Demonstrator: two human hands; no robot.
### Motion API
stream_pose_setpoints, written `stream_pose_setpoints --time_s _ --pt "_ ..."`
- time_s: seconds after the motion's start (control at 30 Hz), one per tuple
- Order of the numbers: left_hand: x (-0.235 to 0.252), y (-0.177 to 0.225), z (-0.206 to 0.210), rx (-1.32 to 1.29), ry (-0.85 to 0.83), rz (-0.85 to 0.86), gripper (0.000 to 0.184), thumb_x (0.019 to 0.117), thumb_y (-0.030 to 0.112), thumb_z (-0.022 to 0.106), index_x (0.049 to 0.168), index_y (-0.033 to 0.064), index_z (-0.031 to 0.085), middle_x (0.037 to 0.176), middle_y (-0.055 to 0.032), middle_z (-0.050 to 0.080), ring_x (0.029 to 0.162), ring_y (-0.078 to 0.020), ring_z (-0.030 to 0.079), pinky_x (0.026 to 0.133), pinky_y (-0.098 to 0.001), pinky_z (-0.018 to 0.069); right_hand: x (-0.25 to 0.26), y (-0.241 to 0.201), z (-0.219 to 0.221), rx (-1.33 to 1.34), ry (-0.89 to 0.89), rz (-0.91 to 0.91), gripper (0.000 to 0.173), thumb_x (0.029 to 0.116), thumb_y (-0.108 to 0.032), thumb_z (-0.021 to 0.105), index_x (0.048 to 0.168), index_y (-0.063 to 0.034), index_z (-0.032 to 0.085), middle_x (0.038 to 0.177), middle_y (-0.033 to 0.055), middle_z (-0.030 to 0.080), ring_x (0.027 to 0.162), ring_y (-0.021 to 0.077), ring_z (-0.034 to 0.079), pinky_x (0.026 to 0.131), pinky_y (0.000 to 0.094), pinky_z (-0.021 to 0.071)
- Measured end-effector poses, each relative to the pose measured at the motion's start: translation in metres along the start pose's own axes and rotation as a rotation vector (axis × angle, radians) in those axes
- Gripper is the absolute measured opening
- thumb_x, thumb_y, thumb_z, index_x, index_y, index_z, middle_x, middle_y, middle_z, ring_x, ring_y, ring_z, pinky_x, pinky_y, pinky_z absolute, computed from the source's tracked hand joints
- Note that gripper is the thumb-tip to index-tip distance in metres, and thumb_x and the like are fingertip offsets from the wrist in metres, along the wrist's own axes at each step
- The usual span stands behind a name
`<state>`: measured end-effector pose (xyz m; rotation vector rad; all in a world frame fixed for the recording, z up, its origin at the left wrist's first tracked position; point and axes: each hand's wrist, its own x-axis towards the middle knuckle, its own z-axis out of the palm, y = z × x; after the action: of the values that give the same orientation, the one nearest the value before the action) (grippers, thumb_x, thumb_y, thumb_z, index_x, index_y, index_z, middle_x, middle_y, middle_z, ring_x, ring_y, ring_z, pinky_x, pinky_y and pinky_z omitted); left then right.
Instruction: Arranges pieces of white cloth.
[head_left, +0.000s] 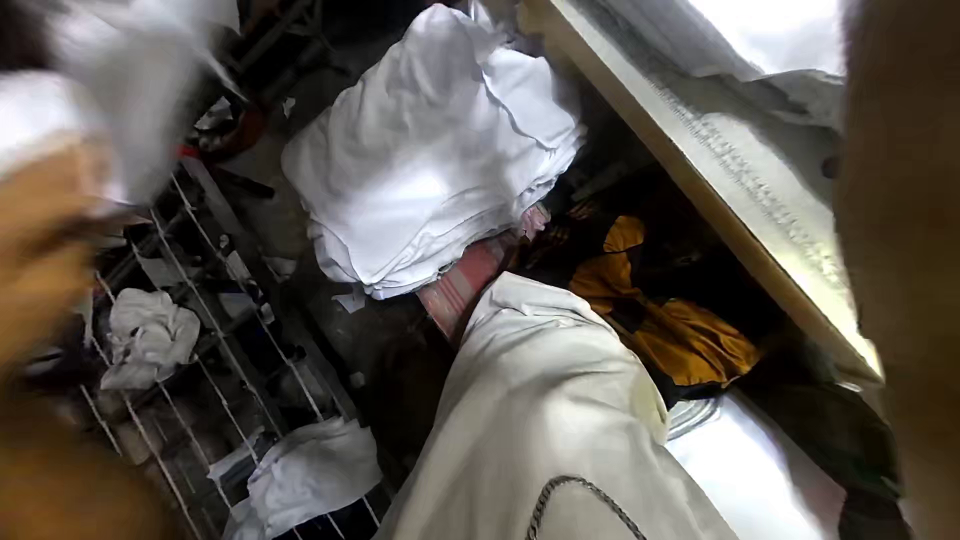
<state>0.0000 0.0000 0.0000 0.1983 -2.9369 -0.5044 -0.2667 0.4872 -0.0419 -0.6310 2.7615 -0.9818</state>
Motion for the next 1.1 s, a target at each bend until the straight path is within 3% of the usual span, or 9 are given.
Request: stream_pose_setpoints --time_s 0.07,0.13,0.17,0.23,0.3,0.43,0.7,0.93,1.1 --pt "-0.009 0.009 0.065 0.136 -0.269 -0.060 0.041 0.1029 0.007 0.045 0.140 -0.0042 0.058 0.153 -0.0213 0.050 0.144 -0.0415 0.044 0.117 -0.0641 0.0314 0.016 -0.060 0.026 -0.004 -0.179 -0.022 0.030 0.1091 -0.022 0.047 0.128 -0.0010 0.057 0.118 0.0167 0.061 0.101 0.0215 0.063 0.081 0.0402 0.0535" --pt "-0.019 0.013 0.127 0.175 -0.435 -0.114 0.044 0.1051 0.014 0.051 0.149 0.0093 0.054 0.157 -0.0172 0.047 0.144 -0.0424 0.044 0.114 -0.0707 0.0320 0.073 -0.063 0.062 -0.188 -0.526 -0.091 0.026 0.1092 -0.017 0.048 0.127 -0.0022 0.061 0.114 0.0139 0.067 0.101 0.0220 0.068 0.086 0.0386 0.0561" --pt "-0.024 0.017 0.151 0.190 -0.482 -0.130 0.046 0.1055 0.019 0.053 0.151 0.0162 0.054 0.157 -0.0180 0.046 0.145 -0.0429 0.043 0.114 -0.0699 0.0324 0.102 -0.004 0.122 -0.053 -0.240 -0.454 0.024 0.1003 -0.013 0.057 0.109 0.0043 0.072 0.090 0.0177 0.073 0.076 0.0249 0.073 0.066 0.0408 0.0597" --pt "-0.026 0.029 0.175 0.241 -0.566 -0.163 0.047 0.1071 0.036 0.050 0.153 0.0238 0.051 0.159 -0.0241 0.040 0.147 -0.0461 0.037 0.115 -0.0677 0.0323 0.121 0.050 0.192 0.094 -0.108 -0.350 0.025 0.1006 -0.013 0.057 0.116 -0.0008 0.073 0.101 0.0177 0.075 0.088 0.0309 0.073 0.082 0.0523 0.0579" --pt "-0.017 0.047 0.176 0.249 -0.585 -0.163 0.045 0.1050 0.037 0.056 0.146 0.0168 0.060 0.147 -0.0274 0.053 0.138 -0.0463 0.049 0.112 -0.0649 0.0383 0.109 0.066 0.217 0.188 -0.058 -0.116 0.027 0.1022 -0.014 0.055 0.122 -0.0051 0.072 0.109 0.0146 0.075 0.098 0.0277 0.072 0.091 0.0489 0.0558" --pt "0.046 0.092 0.192 0.081 -0.386 0.058 0.028 0.1056 0.025 0.054 0.126 0.0103 0.068 0.113 -0.0109 0.069 0.103 -0.0298 0.068 0.086 -0.0522 0.0561 0.101 0.068 0.225 0.525 -0.060 0.199 0.027 0.1030 -0.022 0.056 0.121 -0.0060 0.067 0.103 0.0085 0.072 0.088 0.0168 0.071 0.082 0.0392 0.0602" --pt "0.158 0.150 0.323 0.026 -0.088 0.051 0.035 0.0964 0.025 0.066 0.121 -0.0001 0.061 0.113 -0.0191 0.063 0.106 -0.0369 0.064 0.082 -0.0481 0.0560 0.086 0.070 0.229 0.889 -0.129 0.398 0.019 0.1030 -0.015 0.060 0.115 -0.0022 0.068 0.092 0.0066 0.072 0.070 0.0131 0.066 0.066 0.0296 0.0570" --pt "0.174 0.137 0.331 0.084 -0.112 0.024 0.022 0.0972 0.011 0.055 0.110 -0.0027 0.067 0.104 -0.0211 0.067 0.103 -0.0393 0.065 0.087 -0.0505 0.0541 0.090 0.074 0.237 1.013 -0.132 0.417 0.022 0.1022 -0.020 0.064 0.115 -0.0020 0.068 0.088 0.0054 0.070 0.067 0.0103 0.063 0.060 0.0254 0.0533" --pt "0.175 0.133 0.304 -0.064 -0.067 0.052 0.024 0.1042 0.008 0.048 0.119 -0.0014 0.064 0.109 -0.0196 0.061 0.097 -0.0315 0.065 0.086 -0.0428 0.0555 0.100 0.072 0.239 0.954 -0.071 0.438 0.024 0.0946 -0.027 0.074 0.106 -0.0053 0.072 0.078 0.0025 0.068 0.062 0.0100 0.060 0.058 0.0278 0.0500"
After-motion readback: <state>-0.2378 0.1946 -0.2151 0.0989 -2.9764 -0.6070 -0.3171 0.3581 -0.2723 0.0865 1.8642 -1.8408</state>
